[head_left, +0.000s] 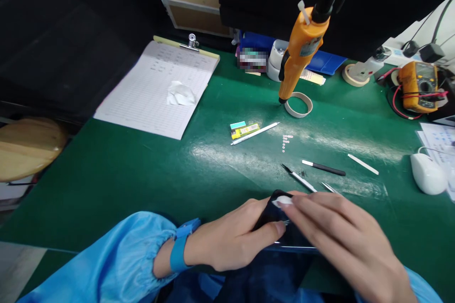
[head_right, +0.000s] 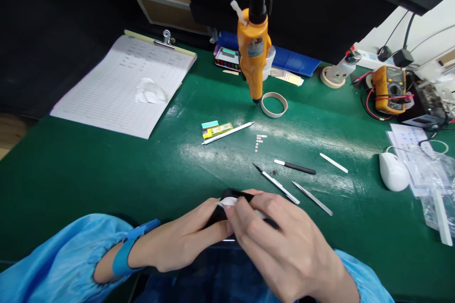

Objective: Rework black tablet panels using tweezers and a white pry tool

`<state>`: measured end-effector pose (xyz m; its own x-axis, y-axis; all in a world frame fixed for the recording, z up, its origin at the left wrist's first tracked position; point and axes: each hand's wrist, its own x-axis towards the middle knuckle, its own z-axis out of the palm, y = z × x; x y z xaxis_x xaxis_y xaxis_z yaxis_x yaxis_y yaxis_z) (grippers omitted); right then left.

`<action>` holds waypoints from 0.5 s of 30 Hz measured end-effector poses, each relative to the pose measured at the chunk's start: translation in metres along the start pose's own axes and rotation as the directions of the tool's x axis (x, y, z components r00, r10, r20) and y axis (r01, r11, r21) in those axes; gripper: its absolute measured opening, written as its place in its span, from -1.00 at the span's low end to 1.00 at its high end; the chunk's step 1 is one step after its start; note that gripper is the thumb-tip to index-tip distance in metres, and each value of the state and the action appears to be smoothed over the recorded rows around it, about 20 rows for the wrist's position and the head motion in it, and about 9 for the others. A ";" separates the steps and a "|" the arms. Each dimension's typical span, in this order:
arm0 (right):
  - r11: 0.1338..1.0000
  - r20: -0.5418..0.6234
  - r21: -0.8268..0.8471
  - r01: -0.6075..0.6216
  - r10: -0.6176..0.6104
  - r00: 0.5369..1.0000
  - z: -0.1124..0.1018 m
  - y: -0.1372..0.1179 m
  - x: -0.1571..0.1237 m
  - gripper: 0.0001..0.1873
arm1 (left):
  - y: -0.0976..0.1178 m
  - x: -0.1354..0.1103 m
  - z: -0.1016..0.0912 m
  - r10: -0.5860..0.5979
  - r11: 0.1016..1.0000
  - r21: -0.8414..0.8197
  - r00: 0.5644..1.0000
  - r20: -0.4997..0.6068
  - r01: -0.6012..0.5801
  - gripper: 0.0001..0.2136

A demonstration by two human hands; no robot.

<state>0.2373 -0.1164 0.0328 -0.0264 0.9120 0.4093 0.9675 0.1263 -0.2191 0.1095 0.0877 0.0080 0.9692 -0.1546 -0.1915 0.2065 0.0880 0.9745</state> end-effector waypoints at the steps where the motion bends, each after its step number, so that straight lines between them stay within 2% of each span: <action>1: 0.999 -0.026 0.010 -0.044 0.045 0.999 -0.002 0.002 -0.003 -0.49 | 0.000 -0.001 -0.001 -0.001 1.000 -0.002 1.000 0.002 0.001 -0.83; 3: 0.982 -0.105 -0.045 -0.186 0.180 0.978 -0.009 0.009 -0.007 -0.53 | -0.001 -0.003 -0.001 0.003 1.000 -0.020 1.000 0.022 -0.002 -0.81; 6: 0.896 -0.219 -0.225 -0.384 0.337 0.916 -0.017 0.031 -0.014 -0.56 | -0.004 -0.006 -0.001 -0.024 0.997 -0.075 0.999 0.047 0.028 -0.65; 9: 0.861 -0.199 -0.305 -0.407 0.361 0.911 -0.016 0.066 -0.025 -0.80 | -0.005 -0.008 0.000 -0.058 0.994 -0.087 0.997 0.055 0.063 -0.57; 10: 0.849 -0.194 -0.319 -0.420 0.376 0.906 -0.014 0.077 -0.030 -0.76 | -0.005 -0.008 0.000 -0.060 0.994 -0.086 0.997 0.058 0.065 -0.57; 13: 0.795 -0.226 -0.347 -0.497 0.443 0.867 -0.011 0.104 -0.048 -0.41 | -0.005 -0.007 0.000 -0.064 0.994 -0.089 0.995 0.072 0.070 -0.56; 15: 0.773 -0.249 -0.330 -0.542 0.482 0.840 -0.013 0.112 -0.056 -0.39 | -0.004 -0.006 0.000 -0.067 0.993 -0.091 0.994 0.090 0.075 -0.54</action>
<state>0.3502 -0.1584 -0.0027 0.5072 0.7297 0.4586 0.8451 -0.5254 -0.0987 0.1023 0.0882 0.0049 0.9374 -0.2477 -0.2449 0.2900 0.1655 0.9426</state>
